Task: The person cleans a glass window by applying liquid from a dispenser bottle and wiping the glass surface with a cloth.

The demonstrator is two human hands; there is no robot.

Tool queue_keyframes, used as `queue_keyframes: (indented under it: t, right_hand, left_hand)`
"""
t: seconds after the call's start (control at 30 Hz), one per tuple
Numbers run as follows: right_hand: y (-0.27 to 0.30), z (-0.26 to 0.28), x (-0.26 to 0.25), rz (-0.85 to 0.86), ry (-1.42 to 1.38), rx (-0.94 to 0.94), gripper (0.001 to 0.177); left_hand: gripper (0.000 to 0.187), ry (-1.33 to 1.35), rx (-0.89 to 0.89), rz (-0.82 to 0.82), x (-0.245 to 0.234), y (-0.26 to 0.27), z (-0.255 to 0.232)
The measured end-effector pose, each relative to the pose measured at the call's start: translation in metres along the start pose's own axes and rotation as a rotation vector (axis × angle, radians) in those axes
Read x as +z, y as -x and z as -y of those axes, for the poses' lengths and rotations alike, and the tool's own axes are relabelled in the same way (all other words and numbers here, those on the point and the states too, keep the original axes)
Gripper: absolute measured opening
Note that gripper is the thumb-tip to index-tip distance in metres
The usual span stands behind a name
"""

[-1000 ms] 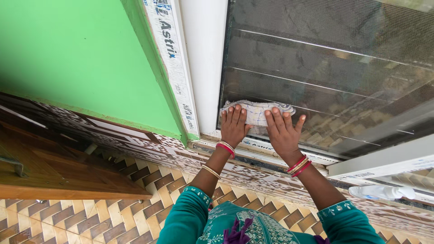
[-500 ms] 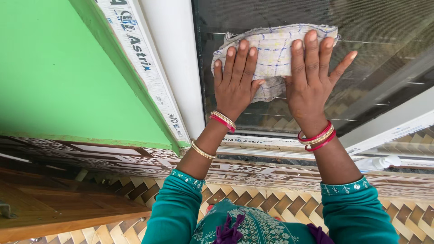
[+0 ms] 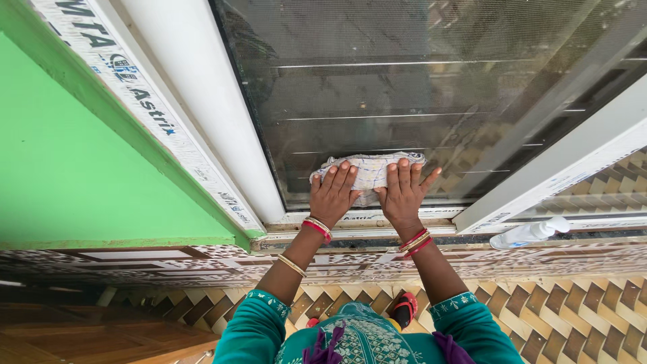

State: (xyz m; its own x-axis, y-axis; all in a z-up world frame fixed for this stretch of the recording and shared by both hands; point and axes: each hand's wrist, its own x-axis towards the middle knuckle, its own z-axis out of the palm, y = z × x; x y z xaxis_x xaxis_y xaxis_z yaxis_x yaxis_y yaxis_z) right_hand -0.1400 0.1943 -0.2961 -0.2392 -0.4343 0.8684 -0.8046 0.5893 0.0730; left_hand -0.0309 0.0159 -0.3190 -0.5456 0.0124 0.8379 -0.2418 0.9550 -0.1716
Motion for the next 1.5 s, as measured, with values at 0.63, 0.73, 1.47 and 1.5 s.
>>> queue_keyframes:
  t: [0.63,0.73,1.47,1.5]
  right_hand:
    - [0.032,-0.053,-0.014,-0.038,-0.006,0.162,0.065]
    - [0.019,-0.065,-0.022,-0.037,0.01,0.136,0.064]
    - [0.032,-0.053,-0.053,0.037,-0.182,0.513,0.073]
    - [0.027,-0.049,-0.057,0.043,-0.178,0.518,0.073]
  left_hand:
    - [0.067,-0.089,0.207,0.016,-0.01,-0.042,-0.053]
    - [0.068,-0.087,0.226,0.026,-0.019,-0.062,-0.052]
    - [0.065,-0.173,0.44,0.101,-0.02,-0.091,-0.089]
    - [0.066,-0.195,0.449,0.097,-0.025,-0.095,-0.09]
